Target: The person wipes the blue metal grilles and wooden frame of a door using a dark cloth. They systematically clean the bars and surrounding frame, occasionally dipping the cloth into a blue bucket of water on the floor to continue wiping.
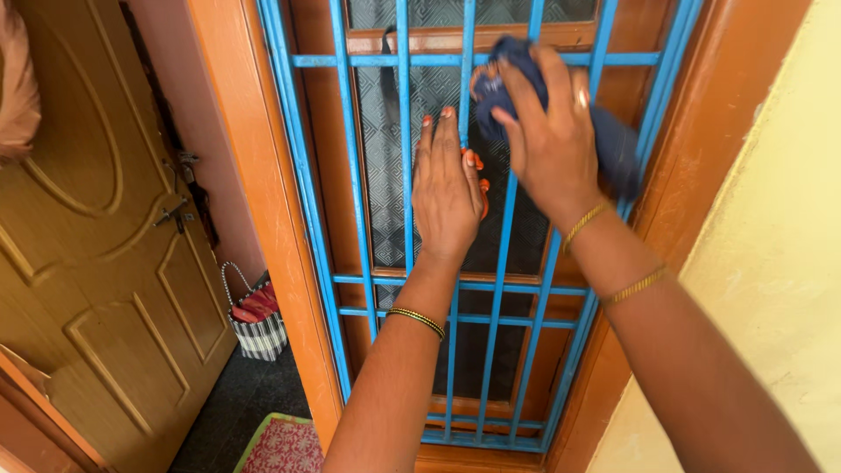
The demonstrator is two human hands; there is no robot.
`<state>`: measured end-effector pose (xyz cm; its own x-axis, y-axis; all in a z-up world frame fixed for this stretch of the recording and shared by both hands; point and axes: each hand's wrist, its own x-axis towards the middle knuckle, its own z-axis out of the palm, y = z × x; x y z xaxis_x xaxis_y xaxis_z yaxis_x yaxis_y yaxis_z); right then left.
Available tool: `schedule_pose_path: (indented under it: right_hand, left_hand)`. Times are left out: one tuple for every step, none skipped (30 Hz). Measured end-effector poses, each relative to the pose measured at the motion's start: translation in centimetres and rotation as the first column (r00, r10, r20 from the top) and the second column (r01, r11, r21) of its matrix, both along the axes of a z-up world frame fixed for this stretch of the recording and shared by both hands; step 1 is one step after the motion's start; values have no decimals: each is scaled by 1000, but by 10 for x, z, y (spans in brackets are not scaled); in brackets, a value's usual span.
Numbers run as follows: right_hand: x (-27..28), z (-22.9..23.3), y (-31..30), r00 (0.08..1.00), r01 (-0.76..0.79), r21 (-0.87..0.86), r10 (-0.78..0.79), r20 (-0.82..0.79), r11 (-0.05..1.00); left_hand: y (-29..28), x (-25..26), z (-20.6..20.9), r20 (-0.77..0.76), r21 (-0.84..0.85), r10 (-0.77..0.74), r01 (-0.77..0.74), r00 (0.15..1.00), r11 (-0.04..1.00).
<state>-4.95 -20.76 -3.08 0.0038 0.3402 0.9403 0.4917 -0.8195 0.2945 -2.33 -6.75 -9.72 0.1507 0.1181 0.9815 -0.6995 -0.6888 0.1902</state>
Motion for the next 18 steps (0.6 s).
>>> schedule_pose_path:
  right_hand:
    - [1,-14,1,1000,25,5,-25,-7,1000]
    - [0,-31,1,999,50,10,-50,-14,999]
    - [-3,-47,1,997,80,22,-79,-17,997]
    - [-7,-67,2,995,96,55,-95,-27,994]
    - [-11,-87,4,993,112,86,-109,-35,990]
    - [-16,-108,7,991,128,126,-123,-49,984]
    - [-20,-127,10,989,140,157,-131,-62,978]
    - [-25,-145,12,986,159,146,-151,-67,977]
    - [-29,-160,13,983,177,136,-168,-72,975]
    - [-33,-172,10,973,224,39,-221,-62,974]
    - [-36,-180,5,961,270,-52,-273,-48,961]
    - [-38,-183,0,946,315,-142,-322,-28,938]
    - [-37,-180,-7,938,339,-196,-345,4,920]
    - [-36,-171,-15,930,364,-247,-366,38,898]
    - [-34,-159,-20,920,389,-296,-385,73,872]
    - [-28,-140,-24,913,403,-271,-405,50,874]
    - [-20,-115,-29,905,417,-244,-424,24,876]
    - [-13,-87,-31,920,375,-132,-351,173,918]
  left_hand:
    - [1,2,-5,3,-14,-19,19,1000,1000]
    - [0,3,-8,-8,-30,-2,1,1000,1000]
    - [-1,4,-8,-13,-38,11,-12,1000,999]
    - [-3,3,-8,-19,-46,24,-25,1000,999]
    - [-5,2,-7,-26,-62,35,-36,999,997]
    - [-7,1,-6,-34,-77,45,-47,998,996]
    - [-8,0,-6,-43,-102,60,-64,997,993]
    - [-9,-1,-6,-17,-110,57,-59,998,992]
    - [-8,-2,-6,7,-114,57,-56,998,992]
    - [-8,-2,-6,32,-119,57,-52,998,992]
    - [-8,-1,-6,45,-121,61,-55,997,991]
    - [-8,0,-6,58,-123,65,-57,996,991]
    - [-8,0,-6,69,-127,68,-59,995,990]
    - [-8,1,-7,64,-130,57,-48,996,990]
    - [-8,1,-7,58,-131,45,-37,997,991]
    - [-8,1,-7,52,-131,33,-25,998,991]
    - [-8,1,-7,59,-125,52,-45,997,991]
    - [-8,1,-7,66,-119,72,-64,995,991]
